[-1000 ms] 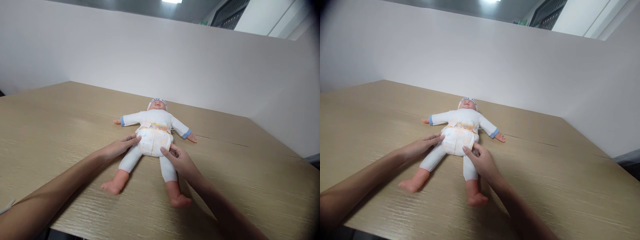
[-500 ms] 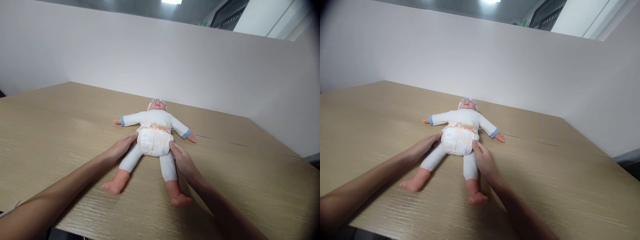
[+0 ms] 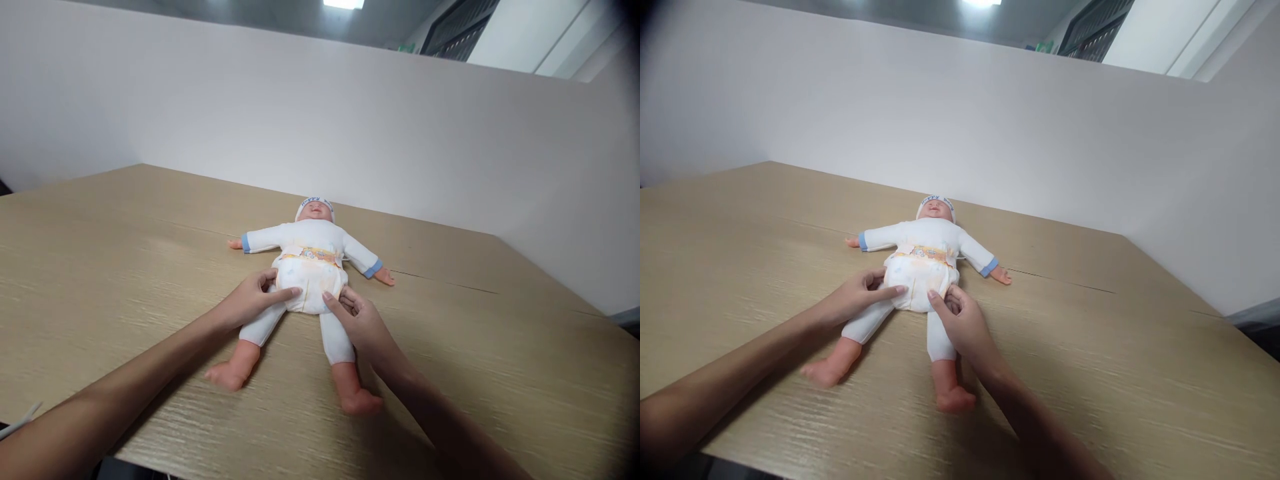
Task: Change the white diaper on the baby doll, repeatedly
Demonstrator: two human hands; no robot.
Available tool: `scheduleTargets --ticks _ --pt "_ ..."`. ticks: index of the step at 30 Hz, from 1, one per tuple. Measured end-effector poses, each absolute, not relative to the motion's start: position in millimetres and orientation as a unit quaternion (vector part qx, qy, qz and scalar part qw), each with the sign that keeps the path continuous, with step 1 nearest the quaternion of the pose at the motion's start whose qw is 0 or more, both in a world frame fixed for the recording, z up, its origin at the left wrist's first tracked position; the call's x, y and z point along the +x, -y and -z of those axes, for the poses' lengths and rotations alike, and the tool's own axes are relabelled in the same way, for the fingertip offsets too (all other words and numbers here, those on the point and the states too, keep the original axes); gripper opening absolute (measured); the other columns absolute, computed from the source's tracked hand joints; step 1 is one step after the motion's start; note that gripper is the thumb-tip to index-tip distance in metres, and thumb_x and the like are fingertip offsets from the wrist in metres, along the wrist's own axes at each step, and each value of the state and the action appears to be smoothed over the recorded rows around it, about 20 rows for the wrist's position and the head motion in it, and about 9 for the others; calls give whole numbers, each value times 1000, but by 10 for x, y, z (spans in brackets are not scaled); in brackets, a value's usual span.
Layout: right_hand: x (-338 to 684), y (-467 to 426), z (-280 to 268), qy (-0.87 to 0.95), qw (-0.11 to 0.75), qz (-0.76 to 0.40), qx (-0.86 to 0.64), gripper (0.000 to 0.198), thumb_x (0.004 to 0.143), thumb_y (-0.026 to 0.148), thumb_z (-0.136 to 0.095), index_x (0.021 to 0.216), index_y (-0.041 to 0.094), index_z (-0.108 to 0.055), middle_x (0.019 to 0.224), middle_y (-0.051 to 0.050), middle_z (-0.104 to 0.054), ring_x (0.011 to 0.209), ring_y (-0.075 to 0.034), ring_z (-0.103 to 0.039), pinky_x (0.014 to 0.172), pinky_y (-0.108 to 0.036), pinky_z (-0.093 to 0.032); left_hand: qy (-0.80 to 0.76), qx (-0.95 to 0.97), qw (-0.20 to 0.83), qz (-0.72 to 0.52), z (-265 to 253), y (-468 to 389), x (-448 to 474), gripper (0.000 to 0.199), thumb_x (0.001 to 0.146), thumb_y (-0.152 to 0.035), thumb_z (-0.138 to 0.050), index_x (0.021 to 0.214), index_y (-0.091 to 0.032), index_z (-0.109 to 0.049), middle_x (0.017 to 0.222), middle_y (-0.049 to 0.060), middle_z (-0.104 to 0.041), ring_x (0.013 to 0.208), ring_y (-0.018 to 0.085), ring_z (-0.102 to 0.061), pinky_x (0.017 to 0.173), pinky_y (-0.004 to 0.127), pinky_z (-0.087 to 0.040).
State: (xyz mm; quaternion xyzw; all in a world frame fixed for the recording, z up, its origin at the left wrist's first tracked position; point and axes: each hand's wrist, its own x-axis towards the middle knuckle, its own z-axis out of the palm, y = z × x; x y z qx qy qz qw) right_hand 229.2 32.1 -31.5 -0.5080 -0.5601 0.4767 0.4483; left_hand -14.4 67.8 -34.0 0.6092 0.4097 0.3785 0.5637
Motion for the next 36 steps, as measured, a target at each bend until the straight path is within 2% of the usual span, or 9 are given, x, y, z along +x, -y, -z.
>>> scheduleTargets --ticks 3,6,9,13,17,21,24,28,36 --pt "2269 -300 308 585 449 -452 -502 42 90 55 -81 118 23 -79 126 -9 -83 124 -31 -75 110 -43 -57 -431 643 528 -348 345 -694 -147 53 84 -59 -86 119 -20 -82 128 12 -82 119 34 -72 102 44 -53" --pt "2240 -280 295 614 423 -404 -530 37 93 54 -79 113 23 -82 119 -7 -85 118 -32 -76 106 -44 -58 -465 646 524 -304 349 -705 -154 55 81 -66 -86 109 -18 -84 114 11 -84 104 32 -73 87 40 -53" --pt "2199 -261 271 599 424 -409 -543 39 91 56 -79 111 21 -84 116 -7 -86 116 -33 -76 104 -44 -58 -460 625 551 -306 329 -690 -146 54 82 -65 -86 106 -17 -85 112 11 -83 101 31 -72 84 38 -51" --pt "2168 -254 250 558 445 -470 -519 44 88 54 -83 118 21 -83 124 -8 -84 125 -33 -74 112 -45 -55 -436 589 601 -320 311 -657 -130 53 82 -64 -86 108 -17 -85 117 13 -83 104 32 -71 86 39 -51" --pt "2207 -268 277 565 438 -468 -520 44 88 55 -82 118 23 -83 123 -9 -85 123 -34 -74 109 -46 -56 -431 594 595 -328 348 -667 -141 53 84 -64 -84 108 -17 -83 120 13 -83 107 33 -72 90 40 -51" --pt "2280 -273 322 621 413 -398 -534 40 87 51 -84 118 25 -83 121 -7 -84 117 -34 -75 105 -46 -56 -466 644 522 -309 347 -681 -133 56 74 -56 -92 115 -20 -82 120 11 -83 115 39 -70 101 46 -49" --pt "2297 -260 313 661 369 -329 -565 37 83 49 -87 110 25 -82 113 -8 -84 108 -34 -72 95 -45 -56 -539 673 423 -278 314 -667 -73 59 64 -41 -95 118 -23 -82 114 11 -82 121 45 -65 112 57 -38" --pt "2260 -245 263 687 335 -253 -593 23 79 41 -88 94 25 -80 103 -7 -82 105 -34 -67 91 -42 -48 -570 701 329 -275 332 -636 14 52 63 -28 -88 114 -22 -81 103 12 -79 119 48 -61 113 62 -30" --pt "2289 -280 240 707 321 -246 -581 12 85 36 -83 93 28 -82 102 -6 -81 104 -34 -63 91 -42 -45 -553 693 337 -318 391 -634 -4 44 62 -30 -87 105 -22 -80 98 9 -76 112 45 -61 110 58 -33"
